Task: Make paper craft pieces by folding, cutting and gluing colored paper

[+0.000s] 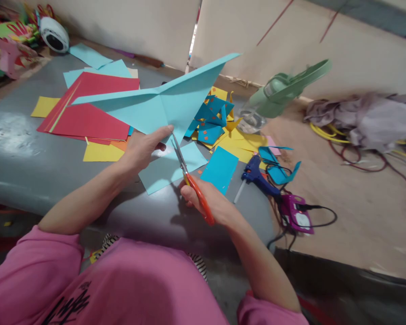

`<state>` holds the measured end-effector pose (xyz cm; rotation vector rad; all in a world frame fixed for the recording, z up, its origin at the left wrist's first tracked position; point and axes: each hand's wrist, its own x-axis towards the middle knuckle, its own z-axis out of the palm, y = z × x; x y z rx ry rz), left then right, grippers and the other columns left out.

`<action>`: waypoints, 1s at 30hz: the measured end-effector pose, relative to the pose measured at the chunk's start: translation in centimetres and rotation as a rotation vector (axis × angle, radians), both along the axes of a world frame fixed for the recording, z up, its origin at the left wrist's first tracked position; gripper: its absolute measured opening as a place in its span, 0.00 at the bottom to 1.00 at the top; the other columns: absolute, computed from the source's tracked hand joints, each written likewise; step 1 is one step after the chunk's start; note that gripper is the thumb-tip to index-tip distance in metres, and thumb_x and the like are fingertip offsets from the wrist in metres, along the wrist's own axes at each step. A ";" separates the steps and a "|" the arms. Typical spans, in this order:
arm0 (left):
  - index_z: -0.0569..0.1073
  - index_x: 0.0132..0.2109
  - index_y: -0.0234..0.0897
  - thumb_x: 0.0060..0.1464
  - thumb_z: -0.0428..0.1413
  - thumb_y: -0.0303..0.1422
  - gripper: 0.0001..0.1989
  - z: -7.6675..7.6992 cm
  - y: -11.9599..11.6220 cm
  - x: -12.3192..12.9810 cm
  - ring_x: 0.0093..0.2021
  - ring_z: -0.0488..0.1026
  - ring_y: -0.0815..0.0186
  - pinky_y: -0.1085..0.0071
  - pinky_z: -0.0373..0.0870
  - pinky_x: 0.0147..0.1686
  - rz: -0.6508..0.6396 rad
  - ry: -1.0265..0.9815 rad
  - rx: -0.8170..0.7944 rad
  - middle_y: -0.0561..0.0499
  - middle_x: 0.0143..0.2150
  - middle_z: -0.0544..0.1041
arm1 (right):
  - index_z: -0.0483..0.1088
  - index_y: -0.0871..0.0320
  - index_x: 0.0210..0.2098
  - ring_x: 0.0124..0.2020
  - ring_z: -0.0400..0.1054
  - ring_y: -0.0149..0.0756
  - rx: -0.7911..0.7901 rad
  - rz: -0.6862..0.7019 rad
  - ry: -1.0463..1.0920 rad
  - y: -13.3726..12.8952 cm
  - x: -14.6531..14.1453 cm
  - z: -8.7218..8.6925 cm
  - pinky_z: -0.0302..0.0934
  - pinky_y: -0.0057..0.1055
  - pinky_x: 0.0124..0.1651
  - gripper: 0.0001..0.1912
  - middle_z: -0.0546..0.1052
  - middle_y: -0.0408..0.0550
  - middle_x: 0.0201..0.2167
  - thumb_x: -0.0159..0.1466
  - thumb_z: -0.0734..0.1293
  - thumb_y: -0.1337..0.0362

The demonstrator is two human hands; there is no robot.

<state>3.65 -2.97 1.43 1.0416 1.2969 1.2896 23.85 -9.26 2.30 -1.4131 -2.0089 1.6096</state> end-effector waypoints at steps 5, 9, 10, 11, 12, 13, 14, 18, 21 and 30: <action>0.71 0.33 0.38 0.48 0.64 0.45 0.16 -0.1 0.1 0.2 0.26 0.69 0.71 0.71 0.72 0.32 0.020 -0.014 -0.018 0.54 0.29 0.72 | 0.62 0.54 0.37 0.32 0.62 0.35 -0.037 -0.017 0.028 0.1 -0.1 0.0 0.67 0.39 0.38 0.34 0.66 0.46 0.33 0.61 0.56 0.28; 0.71 0.32 0.38 0.48 0.64 0.45 0.16 -0.4 0.3 0.3 0.27 0.69 0.70 0.71 0.72 0.31 0.010 -0.047 0.033 0.54 0.28 0.72 | 0.62 0.53 0.38 0.32 0.61 0.34 -0.045 -0.016 0.026 0.1 -0.1 0.1 0.67 0.39 0.38 0.36 0.65 0.44 0.33 0.60 0.55 0.26; 0.71 0.32 0.38 0.48 0.64 0.45 0.16 -0.5 0.3 0.3 0.27 0.70 0.70 0.71 0.72 0.31 0.015 -0.047 0.046 0.54 0.28 0.72 | 0.62 0.53 0.38 0.32 0.61 0.34 -0.043 -0.015 0.025 0.0 -0.1 0.2 0.67 0.39 0.38 0.36 0.65 0.44 0.33 0.59 0.55 0.25; 0.71 0.33 0.38 0.48 0.64 0.45 0.16 -0.5 0.3 0.3 0.27 0.70 0.69 0.71 0.72 0.31 0.023 -0.042 0.051 0.54 0.28 0.72 | 0.63 0.53 0.39 0.31 0.61 0.34 -0.039 -0.015 0.024 0.0 -0.1 0.2 0.67 0.39 0.38 0.36 0.65 0.45 0.33 0.59 0.55 0.25; 0.71 0.32 0.38 0.48 0.64 0.45 0.16 -0.6 0.3 0.3 0.28 0.71 0.68 0.71 0.72 0.31 0.032 -0.033 0.048 0.53 0.27 0.72 | 0.63 0.54 0.39 0.31 0.61 0.35 -0.035 -0.015 0.024 0.0 -0.1 0.2 0.67 0.39 0.38 0.36 0.65 0.45 0.33 0.60 0.55 0.26; 0.71 0.32 0.38 0.48 0.64 0.46 0.16 -0.6 0.3 0.3 0.28 0.71 0.68 0.71 0.72 0.31 0.041 -0.022 0.041 0.53 0.27 0.72 | 0.63 0.54 0.39 0.32 0.61 0.35 -0.033 -0.017 0.026 -0.1 -0.1 0.2 0.67 0.39 0.38 0.36 0.65 0.45 0.33 0.60 0.55 0.26; 0.71 0.32 0.38 0.48 0.64 0.46 0.17 -0.6 0.3 0.3 0.29 0.72 0.67 0.71 0.72 0.31 0.046 -0.012 0.035 0.53 0.26 0.72 | 0.63 0.54 0.39 0.32 0.62 0.35 -0.032 -0.021 0.030 -0.1 -0.1 0.2 0.67 0.39 0.37 0.35 0.66 0.45 0.33 0.61 0.55 0.27; 0.71 0.31 0.39 0.48 0.64 0.48 0.18 -0.5 0.2 0.1 0.29 0.73 0.66 0.70 0.73 0.32 0.027 0.020 0.030 0.53 0.26 0.72 | 0.63 0.54 0.38 0.31 0.62 0.35 -0.048 -0.033 0.031 0.0 -0.1 0.1 0.68 0.38 0.37 0.36 0.66 0.45 0.33 0.59 0.56 0.25; 0.72 0.31 0.39 0.48 0.64 0.49 0.18 -0.6 0.1 0.0 0.29 0.73 0.65 0.69 0.73 0.33 0.005 0.037 0.012 0.52 0.27 0.73 | 0.63 0.54 0.37 0.30 0.62 0.33 -0.049 -0.036 0.019 0.0 0.0 0.0 0.69 0.38 0.39 0.39 0.66 0.44 0.32 0.57 0.55 0.23; 0.72 0.35 0.39 0.50 0.62 0.45 0.15 0.0 0.3 0.2 0.27 0.73 0.68 0.71 0.72 0.31 -0.029 -0.070 -0.027 0.52 0.33 0.74 | 0.62 0.54 0.35 0.29 0.63 0.32 -0.075 -0.057 0.025 -0.2 0.1 -0.3 0.70 0.37 0.35 0.39 0.65 0.42 0.29 0.56 0.57 0.23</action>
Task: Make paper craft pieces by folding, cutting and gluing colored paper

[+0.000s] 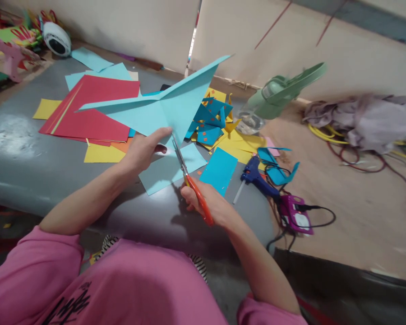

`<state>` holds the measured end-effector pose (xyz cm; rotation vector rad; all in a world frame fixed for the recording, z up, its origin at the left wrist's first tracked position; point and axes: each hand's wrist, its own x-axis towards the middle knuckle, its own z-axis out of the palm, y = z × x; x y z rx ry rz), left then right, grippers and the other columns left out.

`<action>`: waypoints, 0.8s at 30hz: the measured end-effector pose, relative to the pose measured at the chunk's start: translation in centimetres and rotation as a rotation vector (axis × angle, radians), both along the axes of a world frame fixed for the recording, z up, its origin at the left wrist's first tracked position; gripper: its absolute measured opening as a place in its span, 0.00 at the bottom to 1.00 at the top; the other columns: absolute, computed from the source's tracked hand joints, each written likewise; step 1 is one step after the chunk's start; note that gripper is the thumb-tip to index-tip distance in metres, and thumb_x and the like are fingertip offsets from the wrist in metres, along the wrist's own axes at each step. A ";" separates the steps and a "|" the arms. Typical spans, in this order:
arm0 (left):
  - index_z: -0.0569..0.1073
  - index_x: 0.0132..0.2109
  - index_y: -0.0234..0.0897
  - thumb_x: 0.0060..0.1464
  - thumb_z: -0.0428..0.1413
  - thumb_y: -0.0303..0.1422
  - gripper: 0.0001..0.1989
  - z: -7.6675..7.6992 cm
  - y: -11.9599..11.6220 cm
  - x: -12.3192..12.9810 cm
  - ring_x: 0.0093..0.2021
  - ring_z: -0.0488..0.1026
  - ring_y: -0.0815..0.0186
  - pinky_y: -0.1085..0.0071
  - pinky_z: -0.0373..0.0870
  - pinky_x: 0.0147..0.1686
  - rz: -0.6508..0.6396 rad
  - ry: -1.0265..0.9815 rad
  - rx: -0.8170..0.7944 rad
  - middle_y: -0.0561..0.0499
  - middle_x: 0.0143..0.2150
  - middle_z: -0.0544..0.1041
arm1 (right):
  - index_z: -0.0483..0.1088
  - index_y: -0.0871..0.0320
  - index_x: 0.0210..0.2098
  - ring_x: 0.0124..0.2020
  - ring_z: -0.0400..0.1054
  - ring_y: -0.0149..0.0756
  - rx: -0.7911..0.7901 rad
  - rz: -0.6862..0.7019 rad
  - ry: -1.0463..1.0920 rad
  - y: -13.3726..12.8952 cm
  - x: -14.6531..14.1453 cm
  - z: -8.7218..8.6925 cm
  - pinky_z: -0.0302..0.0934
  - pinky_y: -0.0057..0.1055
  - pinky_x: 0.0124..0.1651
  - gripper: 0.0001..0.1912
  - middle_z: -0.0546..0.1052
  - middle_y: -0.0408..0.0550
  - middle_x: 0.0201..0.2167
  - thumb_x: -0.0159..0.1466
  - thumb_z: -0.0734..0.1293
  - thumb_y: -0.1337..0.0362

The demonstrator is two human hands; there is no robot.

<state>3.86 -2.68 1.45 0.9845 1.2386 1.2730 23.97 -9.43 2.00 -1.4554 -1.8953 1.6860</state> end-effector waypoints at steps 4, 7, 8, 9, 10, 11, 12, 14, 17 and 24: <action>0.72 0.36 0.39 0.52 0.60 0.42 0.12 1.1 -0.2 0.1 0.27 0.73 0.68 0.72 0.71 0.30 0.072 0.013 -0.107 0.52 0.32 0.72 | 0.63 0.54 0.36 0.28 0.62 0.32 0.003 0.001 0.015 0.0 0.1 -0.1 0.70 0.37 0.35 0.38 0.65 0.42 0.28 0.56 0.57 0.23; 0.70 0.35 0.40 0.53 0.59 0.41 0.10 1.3 -0.3 0.1 0.25 0.70 0.70 0.72 0.70 0.29 0.086 0.056 -0.083 0.53 0.31 0.72 | 0.63 0.54 0.35 0.27 0.62 0.32 0.003 0.003 0.020 0.0 0.1 -0.2 0.69 0.38 0.35 0.39 0.64 0.41 0.28 0.56 0.57 0.23; 0.70 0.34 0.40 0.53 0.59 0.40 0.10 1.3 -0.3 0.1 0.24 0.68 0.71 0.72 0.70 0.29 0.086 0.066 -0.064 0.53 0.31 0.72 | 0.62 0.54 0.35 0.27 0.62 0.31 0.000 0.002 0.020 0.0 0.1 -0.2 0.69 0.37 0.35 0.39 0.64 0.41 0.27 0.55 0.57 0.22; 0.69 0.33 0.40 0.53 0.59 0.40 0.11 1.2 -0.3 0.1 0.23 0.67 0.71 0.72 0.69 0.29 0.086 0.075 -0.045 0.54 0.30 0.71 | 0.62 0.54 0.35 0.27 0.62 0.31 -0.003 0.000 0.017 0.0 0.1 -0.3 0.69 0.37 0.35 0.40 0.64 0.41 0.27 0.55 0.57 0.22; 0.68 0.32 0.40 0.53 0.60 0.41 0.11 1.0 -0.3 0.0 0.22 0.67 0.71 0.72 0.69 0.28 0.084 0.085 -0.031 0.54 0.28 0.70 | 0.62 0.55 0.35 0.28 0.62 0.31 -0.007 -0.004 0.014 0.0 0.1 -0.3 0.69 0.37 0.34 0.40 0.64 0.40 0.27 0.54 0.57 0.22; 0.67 0.31 0.40 0.53 0.60 0.41 0.12 0.9 -0.3 0.0 0.22 0.67 0.71 0.72 0.69 0.28 0.081 0.095 -0.021 0.54 0.27 0.69 | 0.62 0.55 0.35 0.28 0.62 0.31 -0.011 -0.010 0.011 0.0 0.1 -0.4 0.69 0.37 0.34 0.40 0.64 0.41 0.28 0.54 0.57 0.22; 0.66 0.30 0.40 0.53 0.60 0.42 0.13 0.8 -0.3 0.0 0.23 0.67 0.70 0.72 0.69 0.28 0.078 0.104 -0.015 0.55 0.26 0.68 | 0.62 0.55 0.35 0.28 0.62 0.31 -0.014 -0.016 0.010 0.0 0.0 -0.4 0.69 0.36 0.34 0.40 0.64 0.41 0.27 0.54 0.57 0.22; 0.65 0.29 0.40 0.53 0.60 0.42 0.15 0.7 -0.3 -0.1 0.23 0.68 0.69 0.72 0.69 0.28 0.068 0.114 -0.012 0.55 0.24 0.67 | 0.62 0.55 0.35 0.27 0.62 0.31 -0.015 -0.024 0.011 -0.1 0.0 -0.5 0.69 0.36 0.33 0.40 0.65 0.41 0.27 0.54 0.58 0.22; 0.65 0.27 0.40 0.54 0.59 0.41 0.15 0.9 -0.3 0.0 0.23 0.69 0.69 0.72 0.69 0.28 0.057 0.103 -0.013 0.55 0.23 0.67 | 0.61 0.55 0.34 0.26 0.62 0.30 -0.003 -0.031 0.014 -0.1 0.1 -0.6 0.68 0.34 0.31 0.39 0.65 0.40 0.26 0.55 0.58 0.23; 0.67 0.26 0.40 0.54 0.59 0.42 0.15 1.2 -0.6 0.0 0.24 0.72 0.66 0.71 0.69 0.30 0.032 0.137 -0.060 0.53 0.21 0.69 | 0.61 0.54 0.32 0.23 0.67 0.32 -0.025 -0.017 0.018 -0.1 0.6 -0.9 0.67 0.33 0.28 0.36 0.68 0.40 0.24 0.57 0.60 0.25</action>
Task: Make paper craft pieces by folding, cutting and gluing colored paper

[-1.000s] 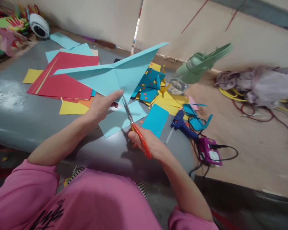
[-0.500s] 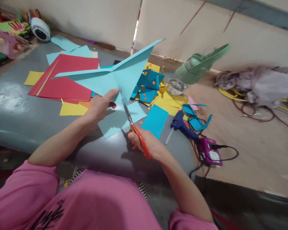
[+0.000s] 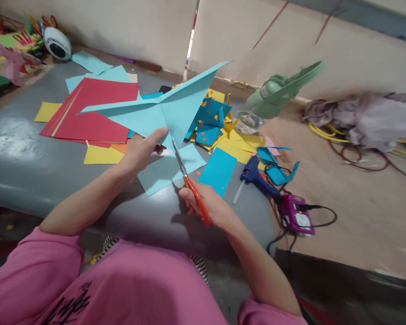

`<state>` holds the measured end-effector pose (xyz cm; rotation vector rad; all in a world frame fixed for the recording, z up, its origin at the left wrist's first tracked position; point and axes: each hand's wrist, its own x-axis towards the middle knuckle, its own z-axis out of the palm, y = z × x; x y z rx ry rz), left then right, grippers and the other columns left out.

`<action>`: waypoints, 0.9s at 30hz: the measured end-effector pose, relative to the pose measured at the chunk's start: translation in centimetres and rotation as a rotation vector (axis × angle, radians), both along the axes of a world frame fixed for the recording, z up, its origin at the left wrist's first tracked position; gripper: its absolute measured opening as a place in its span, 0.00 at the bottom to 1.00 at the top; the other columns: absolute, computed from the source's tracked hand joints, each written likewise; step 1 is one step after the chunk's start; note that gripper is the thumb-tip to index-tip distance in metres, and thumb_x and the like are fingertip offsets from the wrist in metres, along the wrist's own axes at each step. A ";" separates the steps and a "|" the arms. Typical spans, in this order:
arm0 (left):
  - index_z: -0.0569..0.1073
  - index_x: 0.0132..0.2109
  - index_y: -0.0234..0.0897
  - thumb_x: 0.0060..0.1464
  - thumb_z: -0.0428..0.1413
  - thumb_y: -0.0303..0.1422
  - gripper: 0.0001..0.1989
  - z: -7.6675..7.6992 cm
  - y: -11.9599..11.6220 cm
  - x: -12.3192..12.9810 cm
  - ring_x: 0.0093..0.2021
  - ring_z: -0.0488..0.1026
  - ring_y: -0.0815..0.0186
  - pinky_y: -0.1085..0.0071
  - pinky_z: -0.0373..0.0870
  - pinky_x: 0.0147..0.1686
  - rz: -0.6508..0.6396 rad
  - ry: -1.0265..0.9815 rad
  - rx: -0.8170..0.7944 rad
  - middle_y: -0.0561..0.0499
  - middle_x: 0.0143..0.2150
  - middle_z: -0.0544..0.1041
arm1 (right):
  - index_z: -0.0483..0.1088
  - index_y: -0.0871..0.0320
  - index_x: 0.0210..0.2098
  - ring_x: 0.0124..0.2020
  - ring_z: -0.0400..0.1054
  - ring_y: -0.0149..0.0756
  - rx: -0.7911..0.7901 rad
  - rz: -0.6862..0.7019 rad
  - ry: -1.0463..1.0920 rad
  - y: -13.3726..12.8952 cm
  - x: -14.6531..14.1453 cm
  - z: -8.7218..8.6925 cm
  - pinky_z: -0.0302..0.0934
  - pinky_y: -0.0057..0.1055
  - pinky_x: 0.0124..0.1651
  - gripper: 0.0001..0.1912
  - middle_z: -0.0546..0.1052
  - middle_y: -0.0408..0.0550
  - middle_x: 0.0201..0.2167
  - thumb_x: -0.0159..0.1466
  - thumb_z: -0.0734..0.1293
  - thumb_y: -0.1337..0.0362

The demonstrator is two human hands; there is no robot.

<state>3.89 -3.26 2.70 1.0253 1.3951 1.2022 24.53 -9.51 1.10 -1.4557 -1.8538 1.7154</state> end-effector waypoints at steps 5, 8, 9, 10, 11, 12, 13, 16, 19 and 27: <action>0.67 0.25 0.40 0.53 0.59 0.42 0.15 -0.2 0.0 -0.1 0.26 0.74 0.65 0.71 0.69 0.30 0.010 0.022 0.005 0.53 0.20 0.69 | 0.62 0.54 0.30 0.21 0.68 0.31 -0.019 -0.030 0.032 -0.1 -0.1 -0.1 0.66 0.30 0.25 0.35 0.68 0.40 0.23 0.56 0.62 0.26; 0.68 0.26 0.40 0.53 0.59 0.42 0.14 -0.3 0.1 -0.2 0.26 0.74 0.64 0.71 0.69 0.30 0.004 0.020 -0.002 0.53 0.21 0.68 | 0.61 0.54 0.30 0.20 0.66 0.30 -0.047 -0.052 0.044 -0.2 -0.1 -0.2 0.64 0.29 0.23 0.34 0.68 0.38 0.22 0.56 0.63 0.27; 0.68 0.26 0.40 0.52 0.59 0.41 0.13 -0.3 0.1 -0.2 0.26 0.74 0.64 0.71 0.69 0.30 0.003 0.016 -0.001 0.53 0.21 0.69 | 0.61 0.53 0.30 0.19 0.66 0.30 -0.051 -0.054 0.041 -0.2 -0.1 -0.2 0.64 0.28 0.22 0.34 0.68 0.38 0.21 0.56 0.64 0.27; 0.68 0.27 0.40 0.52 0.60 0.41 0.13 -0.4 0.1 -0.2 0.26 0.74 0.65 0.71 0.69 0.30 0.002 0.010 0.001 0.52 0.22 0.69 | 0.61 0.53 0.30 0.19 0.66 0.30 -0.053 -0.055 0.034 -0.2 0.0 -0.2 0.63 0.29 0.22 0.34 0.68 0.39 0.21 0.56 0.63 0.27; 0.68 0.27 0.40 0.52 0.60 0.41 0.13 -0.4 0.2 -0.1 0.26 0.73 0.65 0.71 0.69 0.29 -0.002 0.002 0.005 0.52 0.22 0.70 | 0.61 0.53 0.30 0.19 0.66 0.30 -0.050 -0.056 0.024 -0.2 -0.1 -0.1 0.64 0.29 0.22 0.35 0.68 0.39 0.21 0.56 0.63 0.26; 0.67 0.27 0.40 0.52 0.60 0.40 0.13 -0.5 0.2 -0.1 0.25 0.73 0.66 0.71 0.69 0.29 -0.010 -0.005 0.012 0.52 0.23 0.70 | 0.62 0.54 0.30 0.20 0.66 0.30 -0.045 -0.053 0.011 -0.2 -0.1 0.0 0.64 0.30 0.23 0.36 0.69 0.40 0.22 0.55 0.62 0.25; 0.67 0.27 0.40 0.52 0.59 0.40 0.12 -0.6 0.3 0.0 0.24 0.72 0.66 0.71 0.69 0.29 -0.021 -0.013 0.022 0.53 0.23 0.70 | 0.62 0.54 0.30 0.20 0.66 0.31 -0.037 -0.051 -0.002 -0.2 -0.1 0.1 0.64 0.30 0.24 0.37 0.69 0.40 0.22 0.55 0.61 0.24; 0.66 0.28 0.40 0.52 0.59 0.39 0.11 -0.9 0.3 0.2 0.22 0.70 0.68 0.71 0.69 0.29 -0.071 -0.037 0.052 0.53 0.24 0.71 | 0.63 0.54 0.31 0.20 0.66 0.31 -0.014 -0.043 -0.031 -0.3 -0.3 0.3 0.65 0.32 0.26 0.38 0.68 0.40 0.22 0.55 0.58 0.23; 0.66 0.30 0.41 0.51 0.59 0.40 0.11 -1.1 0.3 0.3 0.21 0.69 0.69 0.70 0.69 0.28 -0.103 -0.067 0.056 0.53 0.27 0.73 | 0.62 0.54 0.31 0.21 0.66 0.31 -0.003 -0.029 -0.025 -0.3 -0.3 0.4 0.65 0.32 0.26 0.39 0.68 0.41 0.23 0.55 0.57 0.22; 0.66 0.30 0.41 0.54 0.58 0.47 0.16 -1.0 0.4 0.0 0.25 0.73 0.65 0.70 0.70 0.30 -0.114 -0.099 -0.027 0.51 0.24 0.72 | 0.64 0.55 0.32 0.20 0.66 0.30 -0.038 -0.070 0.058 -0.3 0.4 -1.0 0.64 0.29 0.23 0.38 0.68 0.39 0.22 0.53 0.62 0.23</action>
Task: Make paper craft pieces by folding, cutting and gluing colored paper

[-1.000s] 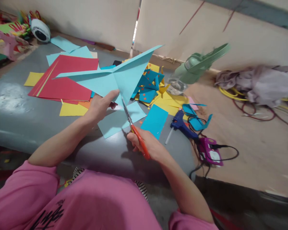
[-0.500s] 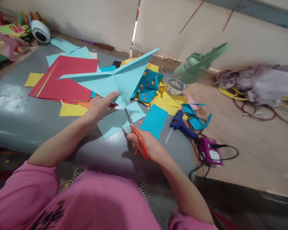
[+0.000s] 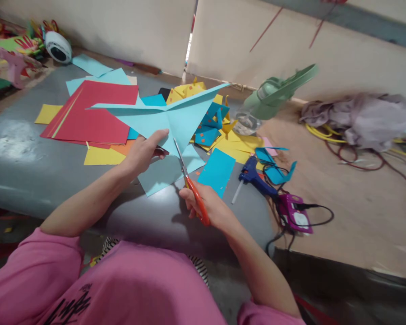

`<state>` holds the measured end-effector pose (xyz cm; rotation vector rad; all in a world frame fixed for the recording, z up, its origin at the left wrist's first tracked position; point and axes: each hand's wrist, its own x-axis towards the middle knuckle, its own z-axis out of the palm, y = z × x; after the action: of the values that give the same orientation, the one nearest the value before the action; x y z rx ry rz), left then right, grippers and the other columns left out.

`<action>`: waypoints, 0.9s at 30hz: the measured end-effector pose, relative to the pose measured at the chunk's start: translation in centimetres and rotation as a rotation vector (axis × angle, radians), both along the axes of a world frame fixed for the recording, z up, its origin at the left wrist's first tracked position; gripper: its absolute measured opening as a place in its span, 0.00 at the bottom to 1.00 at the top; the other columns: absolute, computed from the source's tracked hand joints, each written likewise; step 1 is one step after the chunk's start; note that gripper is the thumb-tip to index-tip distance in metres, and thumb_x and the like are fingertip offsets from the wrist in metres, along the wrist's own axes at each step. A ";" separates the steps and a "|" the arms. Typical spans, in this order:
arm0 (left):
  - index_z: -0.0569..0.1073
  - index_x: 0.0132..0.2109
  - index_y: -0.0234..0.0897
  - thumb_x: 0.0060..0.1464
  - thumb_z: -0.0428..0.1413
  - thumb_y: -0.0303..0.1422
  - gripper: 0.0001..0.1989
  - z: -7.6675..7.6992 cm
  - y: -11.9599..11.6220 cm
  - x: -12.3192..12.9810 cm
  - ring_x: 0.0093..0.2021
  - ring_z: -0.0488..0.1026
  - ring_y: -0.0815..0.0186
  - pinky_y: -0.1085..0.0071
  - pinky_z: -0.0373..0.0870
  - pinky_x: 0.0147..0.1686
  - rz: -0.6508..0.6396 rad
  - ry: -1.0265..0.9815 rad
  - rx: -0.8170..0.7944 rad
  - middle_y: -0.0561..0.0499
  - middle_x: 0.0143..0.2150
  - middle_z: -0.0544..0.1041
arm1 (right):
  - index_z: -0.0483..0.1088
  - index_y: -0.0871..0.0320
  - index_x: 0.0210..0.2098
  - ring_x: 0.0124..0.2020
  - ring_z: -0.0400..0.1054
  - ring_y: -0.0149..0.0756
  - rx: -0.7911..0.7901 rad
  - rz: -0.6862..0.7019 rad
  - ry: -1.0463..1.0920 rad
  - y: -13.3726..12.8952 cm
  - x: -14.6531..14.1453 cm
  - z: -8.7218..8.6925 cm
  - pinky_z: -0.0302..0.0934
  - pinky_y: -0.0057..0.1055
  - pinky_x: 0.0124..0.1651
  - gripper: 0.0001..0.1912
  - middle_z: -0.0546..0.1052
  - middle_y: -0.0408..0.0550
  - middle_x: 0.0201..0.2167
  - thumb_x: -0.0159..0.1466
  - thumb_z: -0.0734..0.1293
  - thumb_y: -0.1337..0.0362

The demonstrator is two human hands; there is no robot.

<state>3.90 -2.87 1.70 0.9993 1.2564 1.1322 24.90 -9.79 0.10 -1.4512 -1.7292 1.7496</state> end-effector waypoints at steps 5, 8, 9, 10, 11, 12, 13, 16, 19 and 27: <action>0.65 0.28 0.40 0.57 0.55 0.48 0.18 -0.2 0.3 0.1 0.24 0.72 0.65 0.70 0.70 0.29 0.043 -0.064 -0.017 0.49 0.23 0.72 | 0.64 0.55 0.30 0.20 0.65 0.29 -0.032 -0.020 0.008 -0.1 -0.1 0.0 0.64 0.29 0.23 0.36 0.69 0.40 0.23 0.54 0.64 0.26; 0.65 0.28 0.41 0.57 0.56 0.49 0.19 -0.2 0.2 0.2 0.24 0.72 0.64 0.69 0.71 0.29 0.044 -0.041 -0.002 0.49 0.21 0.72 | 0.63 0.55 0.30 0.19 0.65 0.29 -0.030 -0.029 -0.012 -0.2 -0.4 0.3 0.65 0.30 0.23 0.37 0.69 0.39 0.22 0.53 0.63 0.24; 0.64 0.27 0.41 0.58 0.55 0.49 0.20 -0.2 0.1 0.2 0.23 0.72 0.64 0.68 0.71 0.30 0.035 -0.023 -0.006 0.49 0.21 0.71 | 0.63 0.55 0.30 0.19 0.65 0.29 -0.019 -0.032 -0.027 -0.1 -0.5 0.4 0.65 0.30 0.24 0.38 0.68 0.39 0.22 0.53 0.62 0.24; 0.64 0.27 0.41 0.59 0.54 0.49 0.20 0.0 -0.1 0.3 0.22 0.72 0.64 0.68 0.71 0.30 0.025 -0.008 -0.007 0.50 0.20 0.71 | 0.63 0.55 0.31 0.20 0.65 0.30 -0.005 -0.032 -0.045 -0.1 -0.5 0.4 0.65 0.31 0.24 0.38 0.68 0.40 0.23 0.53 0.61 0.23; 0.64 0.26 0.41 0.60 0.53 0.48 0.20 0.1 -0.2 0.4 0.21 0.71 0.65 0.69 0.71 0.30 0.016 0.005 -0.003 0.50 0.20 0.71 | 0.63 0.55 0.31 0.20 0.66 0.30 0.010 -0.028 -0.062 -0.1 -0.6 0.5 0.66 0.31 0.25 0.38 0.69 0.40 0.23 0.54 0.60 0.23; 0.64 0.26 0.41 0.61 0.53 0.47 0.19 0.3 -0.4 0.4 0.21 0.71 0.65 0.69 0.71 0.30 0.006 0.015 0.004 0.51 0.20 0.71 | 0.63 0.55 0.32 0.21 0.66 0.30 0.027 -0.022 -0.073 -0.1 -0.6 0.4 0.66 0.31 0.26 0.39 0.69 0.40 0.24 0.54 0.59 0.23; 0.64 0.27 0.40 0.61 0.53 0.45 0.18 0.5 -0.6 0.5 0.21 0.71 0.66 0.70 0.71 0.30 0.000 0.023 0.015 0.52 0.21 0.71 | 0.63 0.55 0.32 0.21 0.66 0.30 0.041 -0.010 -0.078 0.0 -0.6 0.4 0.66 0.32 0.26 0.39 0.69 0.41 0.24 0.55 0.58 0.23; 0.65 0.28 0.40 0.61 0.53 0.43 0.16 0.8 -1.0 0.6 0.20 0.71 0.68 0.72 0.69 0.28 -0.004 0.040 0.045 0.54 0.22 0.71 | 0.63 0.55 0.34 0.23 0.67 0.32 0.074 0.008 -0.082 0.1 -0.4 0.1 0.67 0.32 0.27 0.38 0.69 0.42 0.26 0.58 0.56 0.24; 0.64 0.28 0.40 0.62 0.52 0.43 0.17 0.9 -1.0 0.6 0.20 0.71 0.69 0.74 0.69 0.28 -0.023 0.055 0.038 0.55 0.22 0.70 | 0.63 0.55 0.35 0.25 0.66 0.32 0.116 0.007 -0.073 0.3 -0.3 -0.1 0.68 0.32 0.29 0.38 0.68 0.42 0.26 0.59 0.56 0.24; 0.66 0.30 0.39 0.63 0.51 0.44 0.16 0.6 -0.9 0.5 0.21 0.72 0.69 0.74 0.70 0.30 -0.014 0.111 0.043 0.55 0.23 0.72 | 0.62 0.53 0.34 0.25 0.67 0.32 0.139 0.045 -0.136 0.9 -0.4 0.1 0.68 0.32 0.30 0.31 0.69 0.42 0.26 0.63 0.57 0.30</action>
<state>4.41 -3.74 2.29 1.1146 1.3160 1.1099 24.51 -8.94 0.21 -1.5132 -1.9241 1.5489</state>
